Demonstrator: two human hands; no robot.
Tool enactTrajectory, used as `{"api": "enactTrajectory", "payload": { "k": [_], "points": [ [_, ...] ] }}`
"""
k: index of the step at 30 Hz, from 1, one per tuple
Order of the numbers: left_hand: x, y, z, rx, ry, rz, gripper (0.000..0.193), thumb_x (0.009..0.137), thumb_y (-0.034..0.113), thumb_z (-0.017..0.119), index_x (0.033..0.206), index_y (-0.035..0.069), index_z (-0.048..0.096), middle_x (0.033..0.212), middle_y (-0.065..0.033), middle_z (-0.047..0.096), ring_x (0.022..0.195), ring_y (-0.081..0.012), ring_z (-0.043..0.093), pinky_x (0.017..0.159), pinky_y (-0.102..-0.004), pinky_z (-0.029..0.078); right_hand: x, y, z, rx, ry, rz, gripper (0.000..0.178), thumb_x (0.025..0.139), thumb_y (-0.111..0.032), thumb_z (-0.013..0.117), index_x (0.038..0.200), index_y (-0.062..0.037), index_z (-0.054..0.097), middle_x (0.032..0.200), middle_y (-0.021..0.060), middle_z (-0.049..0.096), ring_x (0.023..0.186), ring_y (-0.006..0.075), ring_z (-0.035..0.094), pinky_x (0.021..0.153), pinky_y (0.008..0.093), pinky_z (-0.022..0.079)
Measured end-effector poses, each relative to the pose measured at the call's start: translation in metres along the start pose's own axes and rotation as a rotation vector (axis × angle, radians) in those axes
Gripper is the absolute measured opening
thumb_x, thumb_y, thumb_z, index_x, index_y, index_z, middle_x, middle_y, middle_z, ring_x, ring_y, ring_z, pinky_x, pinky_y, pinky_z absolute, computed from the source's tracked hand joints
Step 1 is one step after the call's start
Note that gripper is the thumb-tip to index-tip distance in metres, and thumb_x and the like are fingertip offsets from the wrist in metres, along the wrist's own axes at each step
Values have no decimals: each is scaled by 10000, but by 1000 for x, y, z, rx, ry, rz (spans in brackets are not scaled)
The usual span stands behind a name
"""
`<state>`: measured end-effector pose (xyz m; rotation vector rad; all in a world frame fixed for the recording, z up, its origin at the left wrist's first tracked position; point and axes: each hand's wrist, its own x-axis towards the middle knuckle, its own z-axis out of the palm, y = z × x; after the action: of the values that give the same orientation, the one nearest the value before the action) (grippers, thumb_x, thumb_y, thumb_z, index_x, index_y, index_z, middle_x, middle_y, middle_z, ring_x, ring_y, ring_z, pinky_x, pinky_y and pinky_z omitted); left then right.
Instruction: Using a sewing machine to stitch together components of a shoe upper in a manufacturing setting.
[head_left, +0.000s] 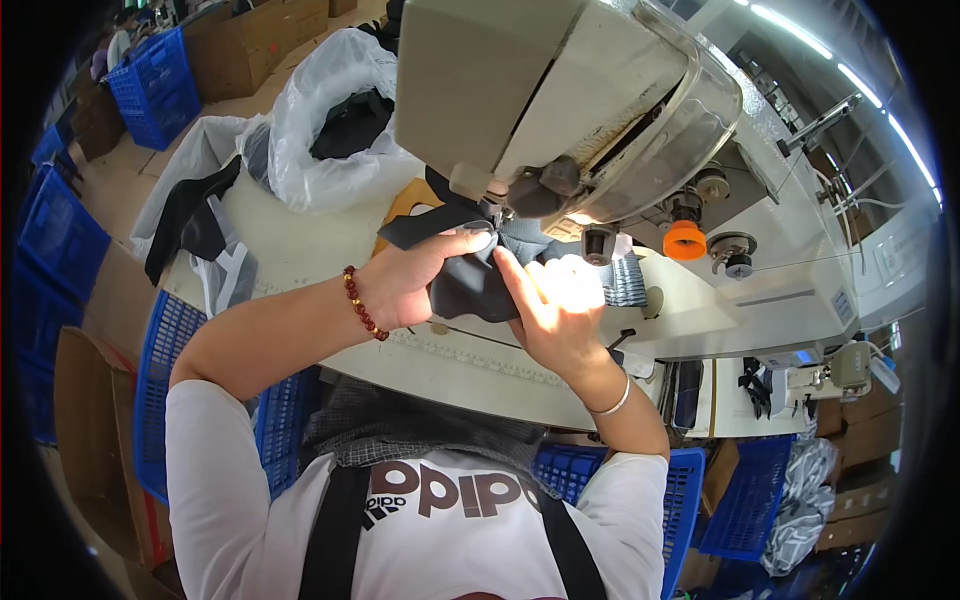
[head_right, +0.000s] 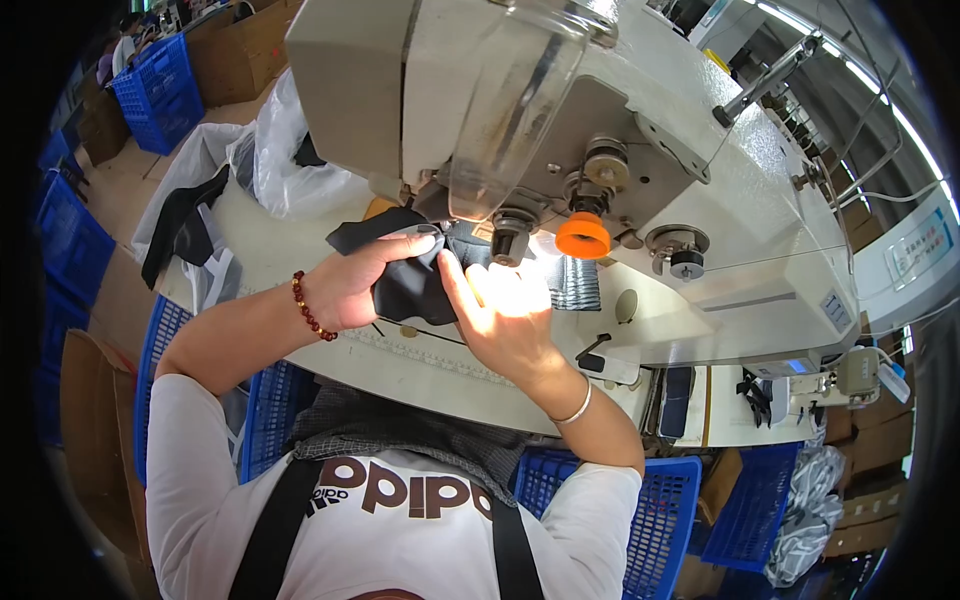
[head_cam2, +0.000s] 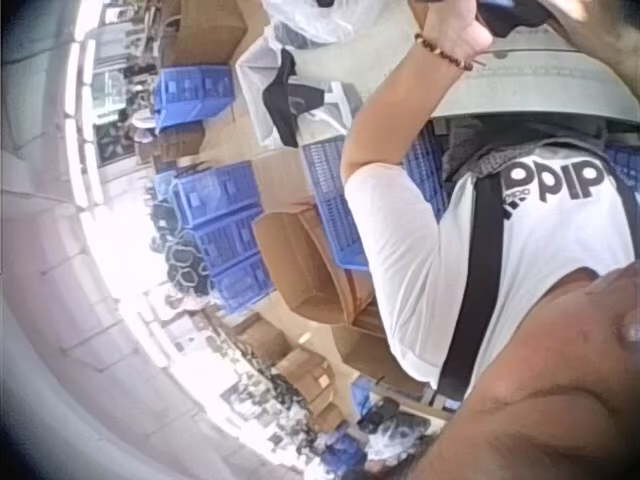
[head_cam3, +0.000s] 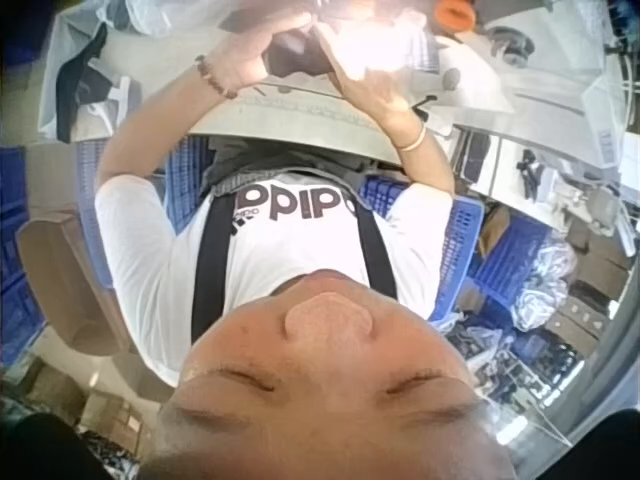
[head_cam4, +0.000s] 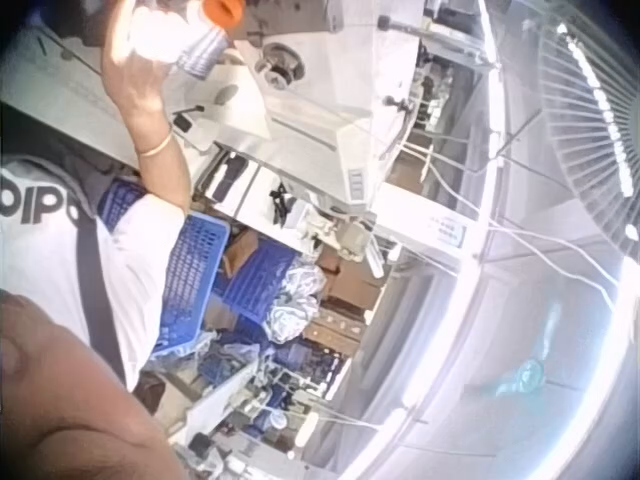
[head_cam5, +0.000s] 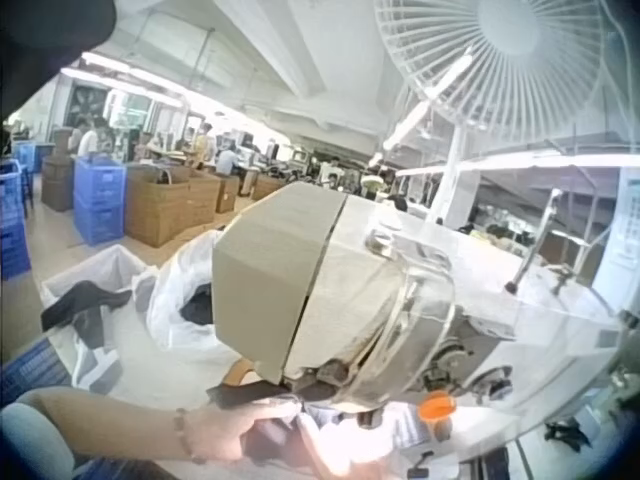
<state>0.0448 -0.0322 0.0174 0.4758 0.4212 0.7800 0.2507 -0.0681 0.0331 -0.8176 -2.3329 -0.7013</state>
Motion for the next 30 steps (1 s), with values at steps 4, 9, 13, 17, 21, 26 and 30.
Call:
{"api": "enactTrajectory", "payload": {
  "k": [4,9,13,17,21,26,30],
  "points": [
    [0,9,-5,246,97,231,192,954,108,671,1112,1,678,1076,-50,693,1002,-138,659,900,-319,555,4,-7,-4,-57,-146,83,598,685,-122,670,1281,-78,674,730,37,461,649,211,500,641,366,419],
    [4,0,-18,644,135,596,154,928,69,691,1060,-11,683,991,-28,704,950,-88,631,763,-265,506,10,-24,2,-245,-100,99,538,714,-134,633,1245,-72,694,764,47,450,676,199,506,660,350,426],
    [6,-7,-26,1043,152,768,141,927,66,700,1060,22,682,999,-7,698,968,-70,641,851,-223,499,11,-27,7,-241,-76,121,494,718,-150,621,1183,0,697,783,58,432,678,201,495,684,348,429],
    [5,-2,-31,608,93,347,92,955,132,682,1004,58,705,886,30,674,939,-54,641,800,-218,512,6,-9,2,-47,-110,79,521,715,-174,602,1188,25,691,795,56,442,668,208,488,688,353,424],
    [-3,3,-34,374,60,77,226,990,244,638,1107,55,683,1007,-13,680,940,-107,662,814,-256,557,3,-2,2,26,-89,5,524,704,-171,602,1180,24,700,812,51,471,666,206,494,693,367,421],
    [-4,2,-26,17,-77,-25,308,976,255,598,1173,22,643,1100,-46,676,1004,-165,668,877,-336,551,8,1,5,24,-23,-61,503,674,-151,611,1133,22,724,784,41,468,648,198,490,676,367,422],
    [-10,7,-25,-21,-133,4,344,967,268,570,1223,51,645,1155,-61,689,1057,-197,667,958,-354,523,11,3,-2,23,-18,-11,506,654,-70,625,1145,22,714,757,50,461,624,205,501,597,340,419]
  ]
}}
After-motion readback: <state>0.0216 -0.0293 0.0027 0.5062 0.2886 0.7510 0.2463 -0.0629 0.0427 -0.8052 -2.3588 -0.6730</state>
